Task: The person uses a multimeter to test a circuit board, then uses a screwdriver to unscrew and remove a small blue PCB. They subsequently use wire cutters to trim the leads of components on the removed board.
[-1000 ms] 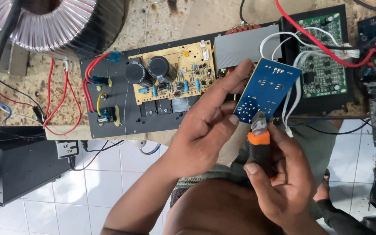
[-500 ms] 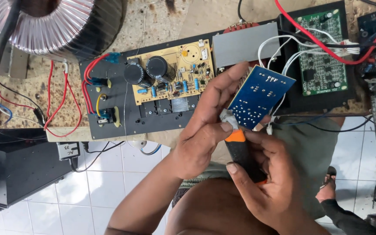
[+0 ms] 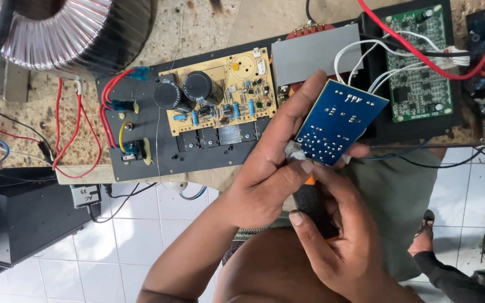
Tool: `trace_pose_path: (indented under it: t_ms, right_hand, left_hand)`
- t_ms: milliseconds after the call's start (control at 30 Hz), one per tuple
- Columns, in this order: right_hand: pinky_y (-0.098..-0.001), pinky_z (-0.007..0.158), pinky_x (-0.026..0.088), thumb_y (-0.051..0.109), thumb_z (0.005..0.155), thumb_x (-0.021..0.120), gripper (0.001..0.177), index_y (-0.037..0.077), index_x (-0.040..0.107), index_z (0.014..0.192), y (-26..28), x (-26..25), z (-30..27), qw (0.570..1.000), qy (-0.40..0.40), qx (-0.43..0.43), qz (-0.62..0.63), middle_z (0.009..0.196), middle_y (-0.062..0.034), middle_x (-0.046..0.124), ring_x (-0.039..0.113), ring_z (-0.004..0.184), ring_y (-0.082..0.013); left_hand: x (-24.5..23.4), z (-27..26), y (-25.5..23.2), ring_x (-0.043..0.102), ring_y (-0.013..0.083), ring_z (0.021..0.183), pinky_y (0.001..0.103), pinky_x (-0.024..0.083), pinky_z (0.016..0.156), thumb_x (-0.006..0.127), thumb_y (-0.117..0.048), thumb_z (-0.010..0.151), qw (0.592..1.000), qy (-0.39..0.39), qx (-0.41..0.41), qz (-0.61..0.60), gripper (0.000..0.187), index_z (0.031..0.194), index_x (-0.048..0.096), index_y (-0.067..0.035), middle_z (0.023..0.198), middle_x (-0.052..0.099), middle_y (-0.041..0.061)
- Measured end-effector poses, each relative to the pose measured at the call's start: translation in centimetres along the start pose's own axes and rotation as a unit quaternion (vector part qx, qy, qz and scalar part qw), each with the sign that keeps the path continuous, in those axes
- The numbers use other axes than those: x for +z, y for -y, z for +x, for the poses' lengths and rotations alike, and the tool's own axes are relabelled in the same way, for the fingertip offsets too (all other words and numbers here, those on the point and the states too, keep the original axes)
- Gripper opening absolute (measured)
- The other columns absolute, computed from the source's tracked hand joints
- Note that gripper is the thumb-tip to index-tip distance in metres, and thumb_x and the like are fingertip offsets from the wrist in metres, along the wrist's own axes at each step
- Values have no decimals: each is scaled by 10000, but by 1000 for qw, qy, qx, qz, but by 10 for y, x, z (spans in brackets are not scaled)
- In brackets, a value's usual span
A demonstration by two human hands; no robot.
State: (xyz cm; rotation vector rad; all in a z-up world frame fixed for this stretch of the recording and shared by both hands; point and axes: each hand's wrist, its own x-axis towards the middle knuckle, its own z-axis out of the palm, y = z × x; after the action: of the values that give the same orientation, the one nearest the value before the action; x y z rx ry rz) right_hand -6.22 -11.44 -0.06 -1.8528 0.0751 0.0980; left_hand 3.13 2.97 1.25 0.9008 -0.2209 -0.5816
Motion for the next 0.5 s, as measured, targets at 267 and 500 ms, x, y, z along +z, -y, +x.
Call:
trace_pose_path:
  t_ms: [267,500]
  right_hand:
    - [-335,1115,505,168,917,604,622,-86,412,1451,-3,6,-5,990,-27,0,141,1428,-254,585,597,1341,-280]
    - [-289,865,503,142,886,665,484,-80,488,1279,-3,-18,11,991,-122,-58,4,1164,-201,600,611,974,-210]
  left_hand:
    - [3,1,-3,465,229,1450,418,515,1191,542,-268,1016,999,-7,18,51,851,1677,54,-46,1797,87,95]
    - [-1,-3,-9,321,282,1676,454,275,1468,415,-430,1089,967,18,97,236,751,1671,184,-16,1761,269,163]
